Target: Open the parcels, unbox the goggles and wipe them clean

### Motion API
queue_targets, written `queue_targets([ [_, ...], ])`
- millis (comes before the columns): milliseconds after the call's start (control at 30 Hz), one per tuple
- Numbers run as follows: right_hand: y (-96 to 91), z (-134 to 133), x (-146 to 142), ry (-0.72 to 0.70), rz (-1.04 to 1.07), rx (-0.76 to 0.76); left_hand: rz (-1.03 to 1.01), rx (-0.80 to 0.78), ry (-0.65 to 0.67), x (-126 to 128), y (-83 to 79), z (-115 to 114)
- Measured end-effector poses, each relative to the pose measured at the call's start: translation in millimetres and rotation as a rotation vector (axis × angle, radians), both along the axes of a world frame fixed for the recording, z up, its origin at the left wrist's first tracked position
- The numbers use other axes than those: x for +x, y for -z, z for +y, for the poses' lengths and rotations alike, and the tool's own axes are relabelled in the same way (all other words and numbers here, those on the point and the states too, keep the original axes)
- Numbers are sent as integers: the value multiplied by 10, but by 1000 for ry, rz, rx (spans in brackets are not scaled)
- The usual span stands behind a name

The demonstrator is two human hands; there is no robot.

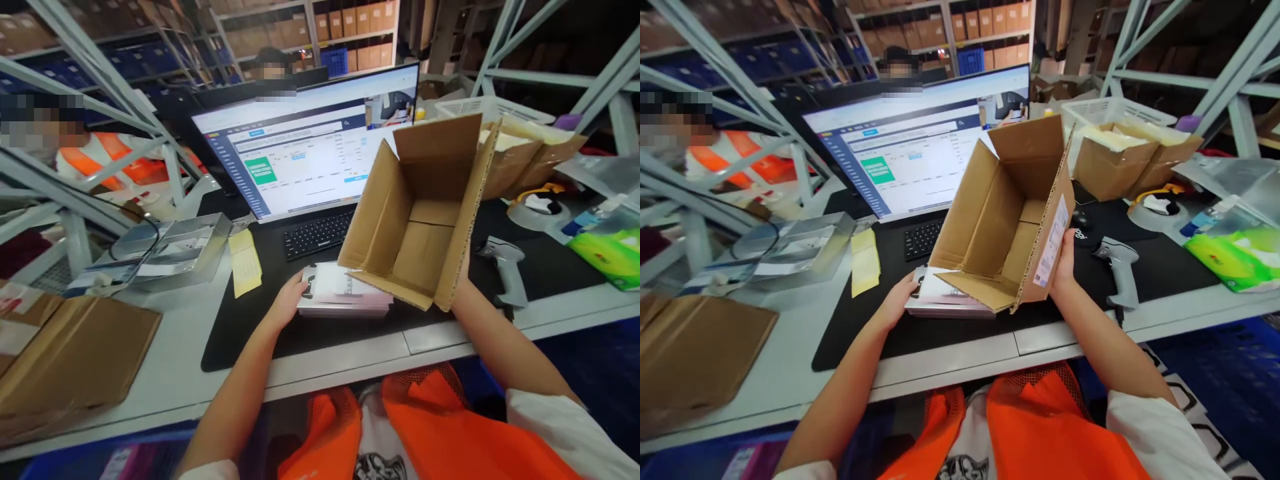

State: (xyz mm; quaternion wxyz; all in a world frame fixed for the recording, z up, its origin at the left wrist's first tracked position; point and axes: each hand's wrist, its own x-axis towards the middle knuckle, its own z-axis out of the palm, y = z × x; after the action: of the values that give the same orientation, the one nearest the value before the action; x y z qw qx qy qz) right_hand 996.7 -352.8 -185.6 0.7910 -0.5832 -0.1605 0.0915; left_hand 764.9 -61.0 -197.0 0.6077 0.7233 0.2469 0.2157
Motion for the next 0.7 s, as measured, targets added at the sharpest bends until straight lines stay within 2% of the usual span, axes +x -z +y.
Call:
queue_targets([
  [100, -52, 39, -234, -70, 34, 83, -123, 376, -213, -211, -218, -116],
  [167, -89, 86, -416, -102, 15, 149, -286, 457, -160, -370, -347, -356],
  [233, -133, 179, -645, -187, -44, 138, -409, 383, -5, -478, -435, -660],
  [300, -200, 324, -892, -349, -115, 59, -430, 222, 65, -524, -482, -919],
  [333, -246, 412, -996, -440, -153, 27, -424, 136, 37, -536, -496, -1002],
  [400, -366, 584, -1103, -601, -265, 14, -454, 4, -131, -580, -514, -1043],
  [467, -499, 697, -1035, -686, -463, -6, -539, -29, -363, -709, -533, -910],
  [533, -600, 706, -842, -668, -713, -154, -576, 74, -606, -961, -558, -629],
  [633, -592, 574, -588, -616, -976, -565, -375, 469, -1009, -1499, -578, -81],
  [700, -475, 481, -565, -638, -1089, -799, -240, 688, -1102, -1844, -547, 235],
])
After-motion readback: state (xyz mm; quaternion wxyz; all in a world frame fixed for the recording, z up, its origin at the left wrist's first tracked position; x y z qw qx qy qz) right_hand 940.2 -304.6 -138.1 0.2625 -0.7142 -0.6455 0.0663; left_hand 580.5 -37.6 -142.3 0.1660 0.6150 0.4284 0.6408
